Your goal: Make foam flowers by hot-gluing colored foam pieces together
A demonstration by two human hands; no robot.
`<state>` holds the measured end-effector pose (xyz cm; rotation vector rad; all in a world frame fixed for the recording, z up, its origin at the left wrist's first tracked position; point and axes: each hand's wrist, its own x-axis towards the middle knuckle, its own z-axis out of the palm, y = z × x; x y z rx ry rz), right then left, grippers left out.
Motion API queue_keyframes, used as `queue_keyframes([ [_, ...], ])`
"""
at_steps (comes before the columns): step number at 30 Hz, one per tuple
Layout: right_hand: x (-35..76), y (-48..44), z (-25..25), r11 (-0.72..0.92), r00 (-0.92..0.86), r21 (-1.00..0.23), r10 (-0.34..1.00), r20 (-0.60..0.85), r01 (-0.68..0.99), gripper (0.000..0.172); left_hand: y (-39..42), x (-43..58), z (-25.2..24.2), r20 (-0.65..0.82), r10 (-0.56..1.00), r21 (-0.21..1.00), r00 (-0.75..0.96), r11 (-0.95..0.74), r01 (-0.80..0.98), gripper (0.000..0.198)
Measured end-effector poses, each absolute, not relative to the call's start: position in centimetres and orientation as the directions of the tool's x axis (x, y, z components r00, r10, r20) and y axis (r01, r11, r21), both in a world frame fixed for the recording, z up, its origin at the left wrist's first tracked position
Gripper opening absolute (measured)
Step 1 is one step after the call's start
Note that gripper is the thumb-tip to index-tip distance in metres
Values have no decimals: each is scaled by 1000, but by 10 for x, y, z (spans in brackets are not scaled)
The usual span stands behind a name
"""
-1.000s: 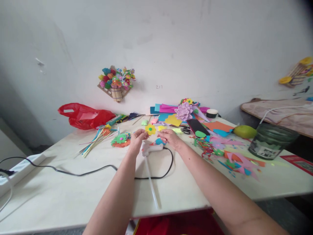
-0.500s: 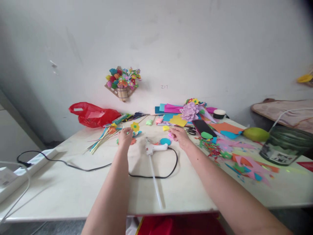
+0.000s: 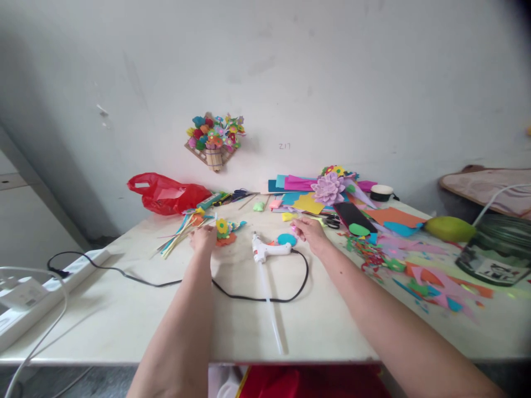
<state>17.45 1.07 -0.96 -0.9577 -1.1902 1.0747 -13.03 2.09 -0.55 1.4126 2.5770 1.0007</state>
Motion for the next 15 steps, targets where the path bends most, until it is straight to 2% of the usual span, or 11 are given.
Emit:
queue_keyframes([
  [5, 174, 14, -12, 236, 72, -967, 971, 229, -101, 30, 12, -120, 2, 335, 638, 595, -694, 428, 681, 32],
  [9, 173, 18, -13, 300, 88, -954, 950, 299, 11, 25, 9, -98, 23, 451, 559, 648, -696, 330, 686, 32],
  [12, 175, 20, -13, 317, 89, -904, 931, 354, 287, 16, 8, -74, 36, 465, 591, 687, -659, 228, 690, 31],
  [15, 179, 20, -12, 347, 22, -688, 884, 466, 637, 12, 5, -45, 38, 473, 662, 696, -582, 125, 707, 31],
])
